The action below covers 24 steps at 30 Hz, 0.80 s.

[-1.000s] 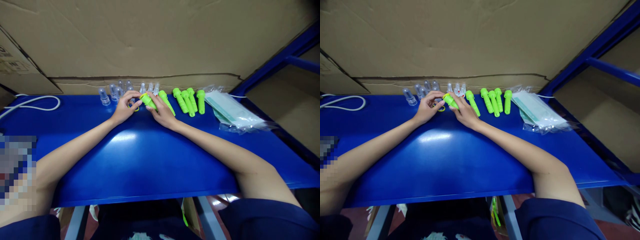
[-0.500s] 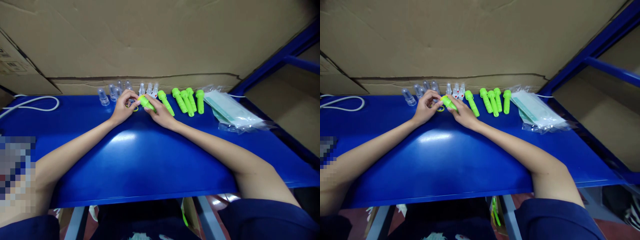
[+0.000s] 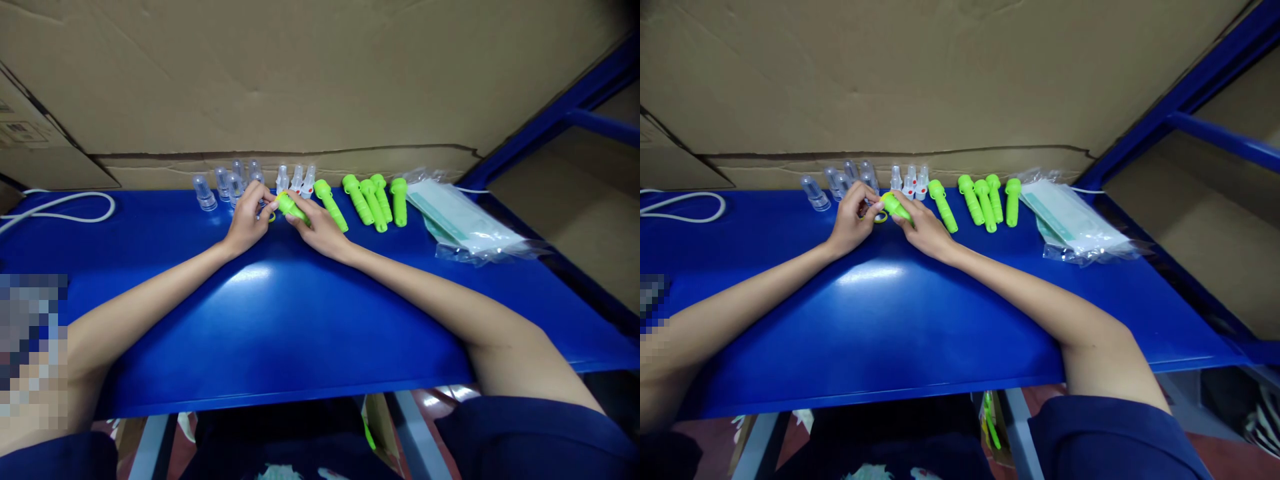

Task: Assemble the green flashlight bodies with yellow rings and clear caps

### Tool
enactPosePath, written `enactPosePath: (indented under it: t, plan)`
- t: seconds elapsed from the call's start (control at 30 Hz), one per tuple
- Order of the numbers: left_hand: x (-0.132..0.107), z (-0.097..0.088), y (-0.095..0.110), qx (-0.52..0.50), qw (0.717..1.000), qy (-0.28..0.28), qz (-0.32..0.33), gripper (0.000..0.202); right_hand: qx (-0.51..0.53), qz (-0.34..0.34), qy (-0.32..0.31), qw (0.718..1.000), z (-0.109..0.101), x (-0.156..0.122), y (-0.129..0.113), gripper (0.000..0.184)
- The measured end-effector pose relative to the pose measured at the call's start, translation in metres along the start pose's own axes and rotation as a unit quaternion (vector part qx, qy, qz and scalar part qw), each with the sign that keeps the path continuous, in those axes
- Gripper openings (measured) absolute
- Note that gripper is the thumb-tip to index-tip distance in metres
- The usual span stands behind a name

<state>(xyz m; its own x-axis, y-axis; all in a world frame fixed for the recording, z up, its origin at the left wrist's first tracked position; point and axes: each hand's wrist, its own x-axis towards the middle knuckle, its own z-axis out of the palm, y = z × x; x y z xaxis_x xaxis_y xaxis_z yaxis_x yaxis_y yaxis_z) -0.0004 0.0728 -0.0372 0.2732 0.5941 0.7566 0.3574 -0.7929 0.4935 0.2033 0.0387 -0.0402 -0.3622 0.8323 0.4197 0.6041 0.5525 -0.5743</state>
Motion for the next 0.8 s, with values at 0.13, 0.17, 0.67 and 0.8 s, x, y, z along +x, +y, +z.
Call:
enactPosePath:
  t: [0.13, 0.17, 0.67, 0.8]
  plan:
    - [-0.003, 0.002, 0.000, 0.022, 1.000, 0.013, 0.005, 0.047, 0.001, 0.001, 0.005, 1.000, 0.002, 0.001, -0.002, 0.057]
    - [-0.004, 0.002, 0.001, 0.027, 0.999, 0.017, 0.005, 0.047, 0.003, 0.001, 0.007, 1.000, 0.003, 0.001, -0.002, 0.057]
    - [-0.003, 0.003, -0.002, 0.083, 0.994, 0.051, 0.043, 0.037, 0.044, -0.019, 0.021, 0.999, 0.004, 0.007, 0.003, 0.059]
    - [-0.001, 0.001, -0.003, 0.089, 0.995, 0.030, 0.028, 0.034, 0.044, -0.011, 0.023, 0.999, 0.005, 0.007, 0.008, 0.058]
